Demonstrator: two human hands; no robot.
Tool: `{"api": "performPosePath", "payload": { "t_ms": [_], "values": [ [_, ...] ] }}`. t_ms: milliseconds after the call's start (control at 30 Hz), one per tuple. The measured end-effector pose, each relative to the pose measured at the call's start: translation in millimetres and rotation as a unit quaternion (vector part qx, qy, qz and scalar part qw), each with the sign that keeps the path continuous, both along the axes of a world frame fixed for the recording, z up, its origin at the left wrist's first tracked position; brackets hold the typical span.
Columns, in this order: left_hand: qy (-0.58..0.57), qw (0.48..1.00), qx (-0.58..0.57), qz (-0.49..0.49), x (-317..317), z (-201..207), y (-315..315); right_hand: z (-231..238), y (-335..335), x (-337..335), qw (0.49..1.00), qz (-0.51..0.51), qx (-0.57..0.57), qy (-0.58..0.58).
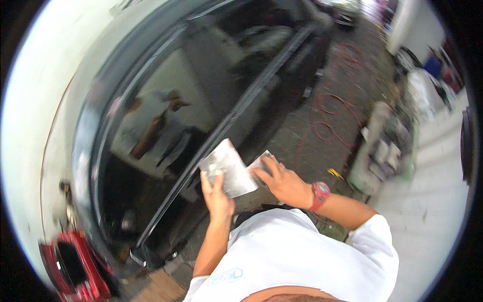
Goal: The person prepares a piece of sandpaper by hand and then sands the upper window trim and door frame of a black car in a detailing shop.
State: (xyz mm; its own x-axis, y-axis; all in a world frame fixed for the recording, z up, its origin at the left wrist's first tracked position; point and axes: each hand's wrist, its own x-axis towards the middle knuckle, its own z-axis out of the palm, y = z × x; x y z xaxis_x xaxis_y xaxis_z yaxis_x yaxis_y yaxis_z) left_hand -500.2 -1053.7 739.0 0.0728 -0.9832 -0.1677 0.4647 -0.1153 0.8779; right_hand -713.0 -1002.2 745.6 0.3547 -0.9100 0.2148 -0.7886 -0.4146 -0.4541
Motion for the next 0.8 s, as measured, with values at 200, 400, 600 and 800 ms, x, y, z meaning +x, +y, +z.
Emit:
{"api": "performPosePath", "payload": {
  "t_ms": [200,400,600,800],
  "values": [
    [-0.033,0.979,0.046,-0.197,-92.0,4.4,-12.0,23.0,27.7,-78.4,0.923,-0.103,0.107,-0.355],
    [-0.048,0.975,-0.042,-0.212,-235.2,-22.1,-66.9,0.1,26.9,-180.6,0.553,-0.177,0.180,-0.794],
    [0.016,0.953,0.011,-0.303,-310.2,-12.6,-102.4,-13.1,36.3,-279.6,0.842,-0.363,0.174,-0.360],
    [0.013,0.771,0.137,-0.621,-412.9,-62.4,-153.6,-66.6,9.2,-408.8,0.614,-0.307,0.086,-0.723]
  ]
}}
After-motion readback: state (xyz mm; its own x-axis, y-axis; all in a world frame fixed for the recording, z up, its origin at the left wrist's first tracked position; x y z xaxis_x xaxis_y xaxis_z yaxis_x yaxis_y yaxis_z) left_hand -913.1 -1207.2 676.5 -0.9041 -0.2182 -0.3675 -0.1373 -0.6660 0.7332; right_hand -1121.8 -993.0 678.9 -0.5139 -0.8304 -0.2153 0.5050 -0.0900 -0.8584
